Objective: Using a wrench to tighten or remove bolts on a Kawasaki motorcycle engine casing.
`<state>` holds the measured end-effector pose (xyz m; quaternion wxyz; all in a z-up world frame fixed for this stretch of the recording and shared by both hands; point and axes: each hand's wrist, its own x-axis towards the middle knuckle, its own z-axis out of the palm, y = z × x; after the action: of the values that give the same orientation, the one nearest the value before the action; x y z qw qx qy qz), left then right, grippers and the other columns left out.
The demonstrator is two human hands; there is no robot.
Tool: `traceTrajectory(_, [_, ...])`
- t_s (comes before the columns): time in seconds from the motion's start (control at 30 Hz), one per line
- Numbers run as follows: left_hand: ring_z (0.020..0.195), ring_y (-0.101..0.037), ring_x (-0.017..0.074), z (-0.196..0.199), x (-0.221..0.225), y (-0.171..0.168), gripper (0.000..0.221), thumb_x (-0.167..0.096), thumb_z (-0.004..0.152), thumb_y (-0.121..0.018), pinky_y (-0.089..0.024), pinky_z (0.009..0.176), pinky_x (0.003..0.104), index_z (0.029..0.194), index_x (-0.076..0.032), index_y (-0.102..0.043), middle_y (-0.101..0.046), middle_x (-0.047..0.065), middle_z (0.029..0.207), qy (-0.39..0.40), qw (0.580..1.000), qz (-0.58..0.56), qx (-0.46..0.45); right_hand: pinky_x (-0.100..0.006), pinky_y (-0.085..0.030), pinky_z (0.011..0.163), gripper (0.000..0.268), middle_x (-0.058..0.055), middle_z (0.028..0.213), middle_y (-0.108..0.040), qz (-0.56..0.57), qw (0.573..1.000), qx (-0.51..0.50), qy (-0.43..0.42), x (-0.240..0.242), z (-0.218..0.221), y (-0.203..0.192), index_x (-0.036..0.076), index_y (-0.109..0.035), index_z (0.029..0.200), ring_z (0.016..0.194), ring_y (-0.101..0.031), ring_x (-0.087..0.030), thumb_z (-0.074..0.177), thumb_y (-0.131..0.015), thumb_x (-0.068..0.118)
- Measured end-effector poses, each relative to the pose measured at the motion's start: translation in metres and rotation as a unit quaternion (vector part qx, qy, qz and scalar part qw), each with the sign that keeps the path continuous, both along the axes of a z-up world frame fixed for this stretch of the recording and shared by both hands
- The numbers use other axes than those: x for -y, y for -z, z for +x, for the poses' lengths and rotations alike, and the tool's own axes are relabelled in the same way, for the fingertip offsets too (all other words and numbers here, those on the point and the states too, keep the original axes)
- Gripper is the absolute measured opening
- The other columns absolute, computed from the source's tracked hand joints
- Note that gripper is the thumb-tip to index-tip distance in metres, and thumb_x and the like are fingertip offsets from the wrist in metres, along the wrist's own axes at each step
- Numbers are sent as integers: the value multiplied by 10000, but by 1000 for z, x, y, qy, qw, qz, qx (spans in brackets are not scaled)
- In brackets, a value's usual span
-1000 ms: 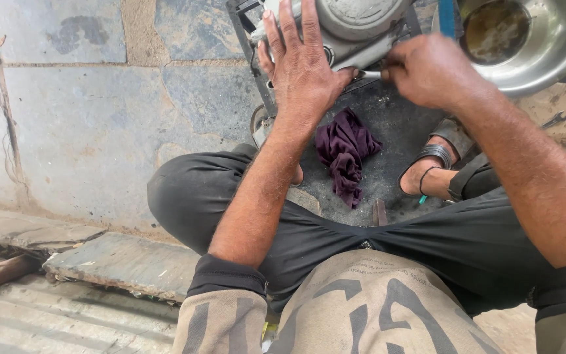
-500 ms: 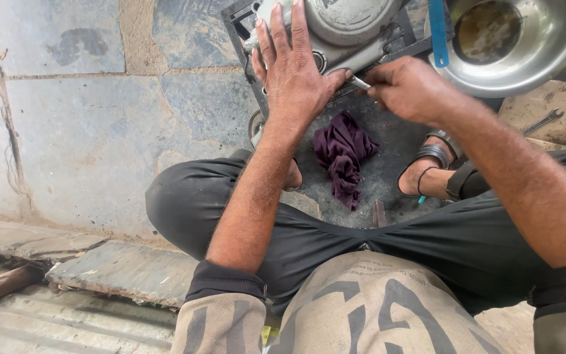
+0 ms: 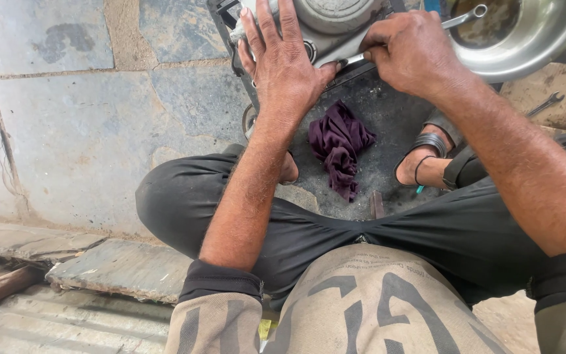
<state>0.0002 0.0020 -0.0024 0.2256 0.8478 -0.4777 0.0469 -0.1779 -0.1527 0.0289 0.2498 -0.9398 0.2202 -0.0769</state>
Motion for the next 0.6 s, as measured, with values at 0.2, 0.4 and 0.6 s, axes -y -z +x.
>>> traceTrajectory(0.2, [1542, -118, 536, -2, 3, -10, 1363, -561, 636, -976, -173, 1214, 743, 1617, -199, -102, -125, 227, 1656, -15, 999, 34, -10, -466, -595, 804, 177, -143, 920, -761, 15, 999, -32, -10, -1, 0, 2, 109, -822, 1106, 840, -741, -326, 967, -715, 129])
traceTrajectory(0.4, [1523, -124, 549, -2, 6, -13, 1409, -591, 616, -987, -168, 1191, 758, 1611, -188, -74, -125, 253, 1642, -19, 998, 46, -27, -432, -615, 775, 222, -139, 954, -739, 221, 959, -162, 65, -35, 12, -10, 39, -699, 1190, 815, -726, -249, 1012, -622, 147])
traceTrajectory(0.6, [1534, -125, 543, -1, 4, -21, 1331, -584, 663, -967, -163, 1183, 761, 1610, -184, -122, -142, 237, 1652, -13, 998, 37, -43, -358, -584, 724, 242, -126, 895, -699, 518, 842, -51, 146, -59, 13, 10, -37, -611, 1196, 800, -704, -193, 1010, -552, 107])
